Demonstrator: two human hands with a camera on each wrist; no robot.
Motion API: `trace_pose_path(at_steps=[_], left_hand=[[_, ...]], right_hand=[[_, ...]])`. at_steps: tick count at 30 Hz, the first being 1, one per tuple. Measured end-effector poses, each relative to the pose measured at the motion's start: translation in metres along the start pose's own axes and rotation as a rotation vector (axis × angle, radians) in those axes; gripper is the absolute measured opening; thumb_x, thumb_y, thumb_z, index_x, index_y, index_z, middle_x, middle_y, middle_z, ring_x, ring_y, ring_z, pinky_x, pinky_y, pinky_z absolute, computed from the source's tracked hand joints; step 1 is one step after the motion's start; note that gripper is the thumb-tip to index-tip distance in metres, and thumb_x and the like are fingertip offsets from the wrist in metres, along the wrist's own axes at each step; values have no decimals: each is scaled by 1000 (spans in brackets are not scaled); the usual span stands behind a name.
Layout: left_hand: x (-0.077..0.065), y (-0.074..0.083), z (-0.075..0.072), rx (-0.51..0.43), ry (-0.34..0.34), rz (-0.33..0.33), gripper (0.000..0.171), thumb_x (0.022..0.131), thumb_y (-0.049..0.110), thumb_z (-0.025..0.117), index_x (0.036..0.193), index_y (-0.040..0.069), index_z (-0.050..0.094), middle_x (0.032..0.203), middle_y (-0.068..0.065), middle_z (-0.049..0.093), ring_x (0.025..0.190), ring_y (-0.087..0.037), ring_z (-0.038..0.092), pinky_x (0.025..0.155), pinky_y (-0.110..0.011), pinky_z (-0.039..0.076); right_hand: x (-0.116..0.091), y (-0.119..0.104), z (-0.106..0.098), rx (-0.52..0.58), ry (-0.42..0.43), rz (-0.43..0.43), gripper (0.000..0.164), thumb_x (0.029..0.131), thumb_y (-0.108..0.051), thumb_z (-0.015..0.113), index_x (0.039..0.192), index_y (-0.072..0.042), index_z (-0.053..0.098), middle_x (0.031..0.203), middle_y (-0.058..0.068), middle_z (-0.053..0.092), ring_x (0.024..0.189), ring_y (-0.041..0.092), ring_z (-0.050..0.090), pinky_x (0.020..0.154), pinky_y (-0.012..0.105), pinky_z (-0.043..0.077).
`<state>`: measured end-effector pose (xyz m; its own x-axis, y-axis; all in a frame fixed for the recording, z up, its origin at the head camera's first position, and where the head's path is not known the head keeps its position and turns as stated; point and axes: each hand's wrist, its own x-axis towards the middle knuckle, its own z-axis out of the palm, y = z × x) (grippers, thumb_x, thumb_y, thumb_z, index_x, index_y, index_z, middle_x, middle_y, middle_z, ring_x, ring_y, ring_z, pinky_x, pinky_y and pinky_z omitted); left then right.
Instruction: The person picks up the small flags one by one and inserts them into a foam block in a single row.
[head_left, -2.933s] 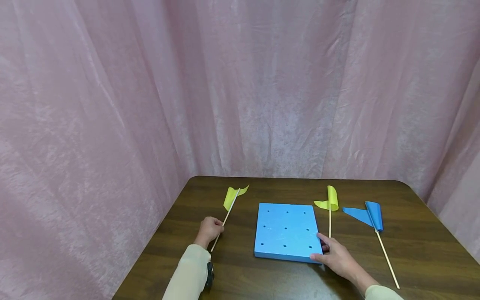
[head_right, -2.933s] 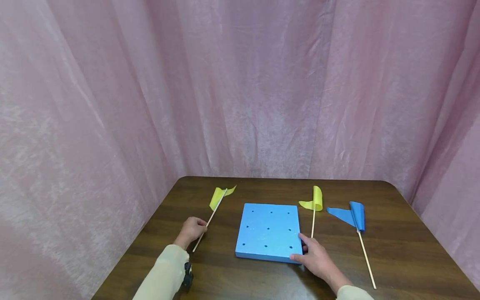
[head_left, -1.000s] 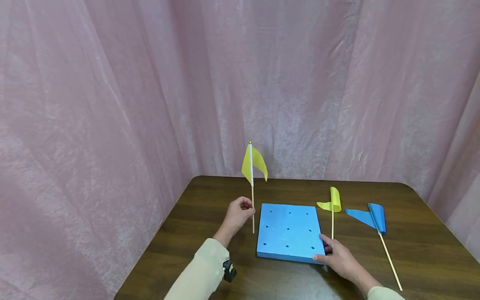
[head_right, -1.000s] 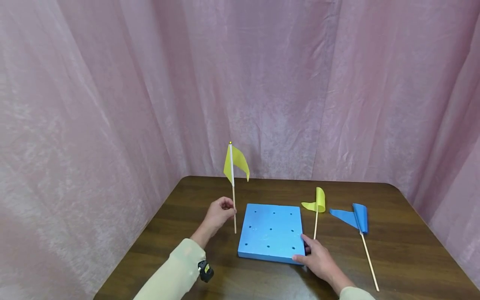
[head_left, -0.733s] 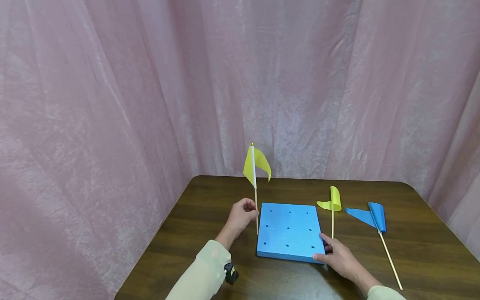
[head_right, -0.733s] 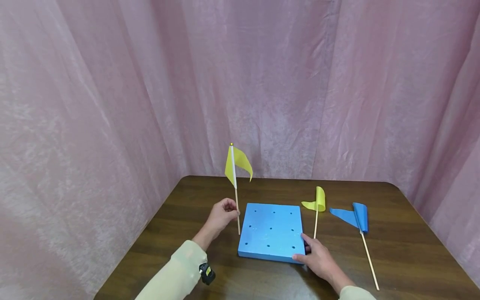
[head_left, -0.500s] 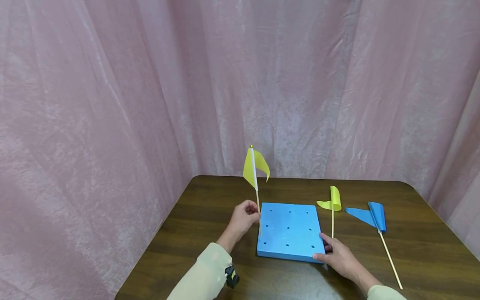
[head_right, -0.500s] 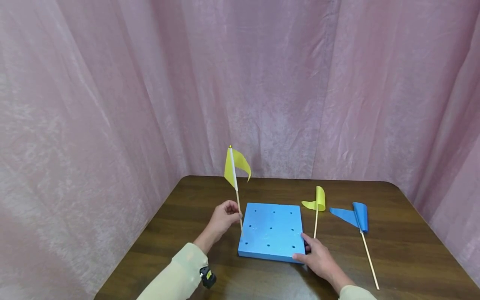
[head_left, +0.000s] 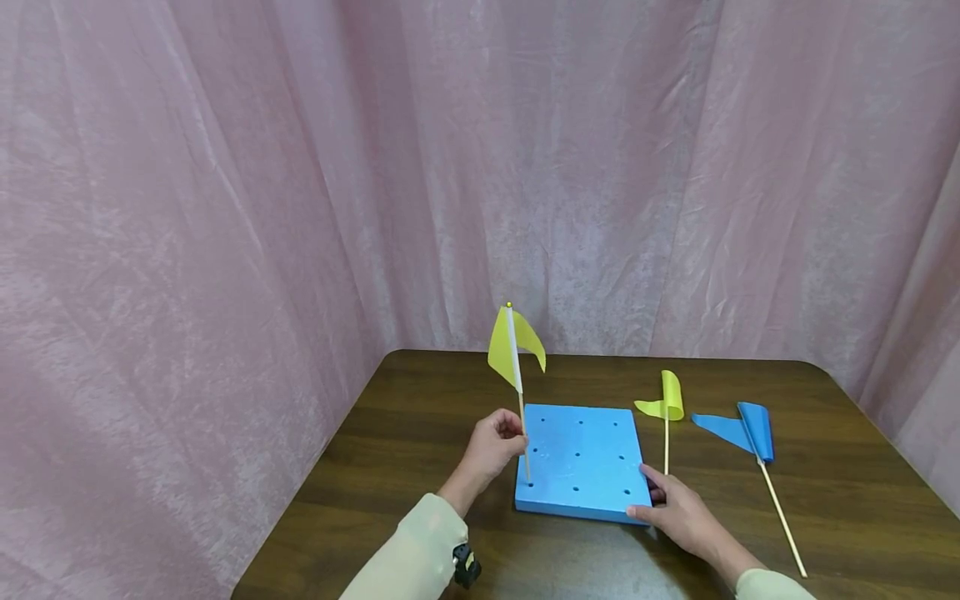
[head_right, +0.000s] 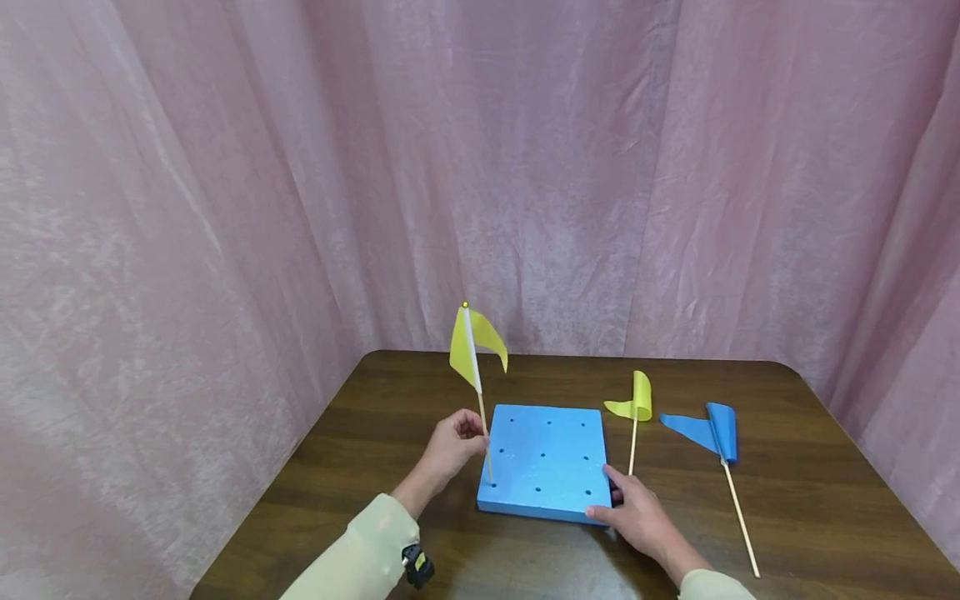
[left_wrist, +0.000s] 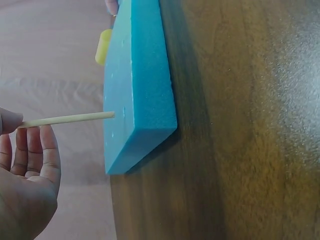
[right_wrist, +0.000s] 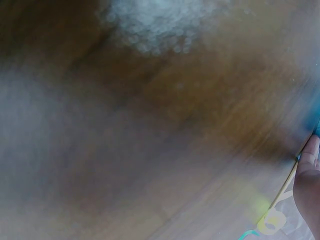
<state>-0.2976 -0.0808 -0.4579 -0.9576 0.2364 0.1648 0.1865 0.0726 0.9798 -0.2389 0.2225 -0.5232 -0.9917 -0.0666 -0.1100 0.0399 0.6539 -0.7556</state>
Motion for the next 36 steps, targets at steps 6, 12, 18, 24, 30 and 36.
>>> trace_pose_path(at_steps=[6,12,18,24,30,36], left_hand=[[6,-21,1,10,7,-5,13,86,-7,67,94,-5,58,82,-4,59,74,-15,57,66,-25,52],[4,-24,1,31,8,-21,13,87,-7,67,94,-4,57,83,-6,60,75,-17,58,67,-27,54],[-2,-15,2,28,5,-30,14,86,-7,68,95,-7,58,82,-6,60,74,-16,56,67,-27,53],[1,-29,2,52,7,-38,13,86,-6,69,93,-3,59,83,-4,61,76,-17,56,66,-25,51],[0,-31,3,79,-2,-56,12,85,-7,69,92,-1,61,84,-5,62,79,-18,57,68,-27,52],[1,-36,3,111,-9,-83,13,85,-4,71,94,0,62,85,-5,63,80,-19,58,71,-29,53]], right_hand=[[0,1,0,-2,0,-1,91,81,-41,81,146,7,39,114,14,60,99,23,58,83,45,50],[1,1,1,-5,-3,9,91,80,-41,81,146,6,39,114,14,60,99,23,58,83,46,50],[1,0,0,-6,-5,16,92,80,-43,80,147,5,39,117,15,60,100,24,57,84,46,50],[1,1,0,-4,-2,5,91,81,-42,81,147,5,39,117,15,60,100,24,57,84,46,50],[0,1,0,4,-2,-4,91,80,-40,81,146,6,40,117,15,61,101,23,58,83,46,50],[0,0,0,10,2,-9,91,80,-40,82,145,7,40,114,13,62,99,23,58,82,43,50]])
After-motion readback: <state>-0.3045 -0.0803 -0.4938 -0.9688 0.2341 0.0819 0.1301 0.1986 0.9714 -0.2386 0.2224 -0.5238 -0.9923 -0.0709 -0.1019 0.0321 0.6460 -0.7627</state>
